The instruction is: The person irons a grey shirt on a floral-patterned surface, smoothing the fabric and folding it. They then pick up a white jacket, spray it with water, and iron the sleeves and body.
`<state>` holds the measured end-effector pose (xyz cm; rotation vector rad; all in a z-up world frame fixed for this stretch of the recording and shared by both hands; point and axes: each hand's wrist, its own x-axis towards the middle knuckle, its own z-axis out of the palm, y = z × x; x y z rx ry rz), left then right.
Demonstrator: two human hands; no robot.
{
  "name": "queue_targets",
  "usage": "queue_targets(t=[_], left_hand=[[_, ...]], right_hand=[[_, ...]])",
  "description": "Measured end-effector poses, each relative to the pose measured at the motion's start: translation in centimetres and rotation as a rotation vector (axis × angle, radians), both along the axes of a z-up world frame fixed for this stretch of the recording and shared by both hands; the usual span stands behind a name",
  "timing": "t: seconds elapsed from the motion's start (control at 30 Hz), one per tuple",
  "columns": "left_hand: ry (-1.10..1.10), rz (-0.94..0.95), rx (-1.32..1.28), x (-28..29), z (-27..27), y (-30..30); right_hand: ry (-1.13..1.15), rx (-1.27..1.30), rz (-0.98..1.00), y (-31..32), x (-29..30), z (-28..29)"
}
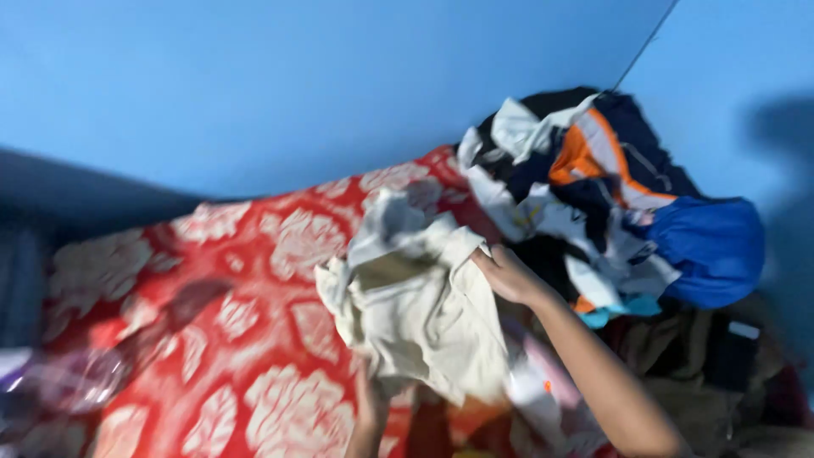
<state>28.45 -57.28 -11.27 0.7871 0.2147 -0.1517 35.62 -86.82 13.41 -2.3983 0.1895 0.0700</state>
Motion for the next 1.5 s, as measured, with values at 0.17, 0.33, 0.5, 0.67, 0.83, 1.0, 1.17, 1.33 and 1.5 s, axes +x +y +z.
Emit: queue_targets(t=[0.17,0.33,0.5,0.67,0.83,1.0,1.17,1.33,1.5], left_hand=[[0.168,0.081,0.31,-2.5,10.4,6.3],[0.024,0.206,-0.09,-4.6,6.9,22.6],[0.238,0.351,-0.242,-6.0,8.4,27.7],[0.463,0.235,0.514,-5.1,-2.5,31.6],[0.424,0.095,0.142,-1.9,-2.5,34.3],[0.491,0.035,-0.091,-2.3,6.6,34.5],[0.34,0.099,-0.314,-3.9,11.8,34.8],[-0.17,0.202,-0.334,-9.4,24.4,34.1],[-0.523,0.46,0.11,-18.7,33.0,36.8]], right_hand=[[-0.129,0.362,-0.021,4.0,-2.2,-9.2],[-0.281,0.808,-0.439,8.6,-9.3,-7.4],[-0.336,0.977,-0.502,16.1,-16.2,-8.6],[-0.16,-0.236,-0.232,20.4,-22.7,-16.6],[0.097,-0.674,-0.145,20.8,-21.6,-19.9],[0.107,-0.733,-0.223,12.0,-20.0,-27.0],[-0.618,0.462,-0.622,12.7,-21.7,-18.2],[-0.776,0.409,-0.465,12.8,-14.7,-6.5],[-0.848,0.318,-0.34,11.4,-9.7,1.6]])
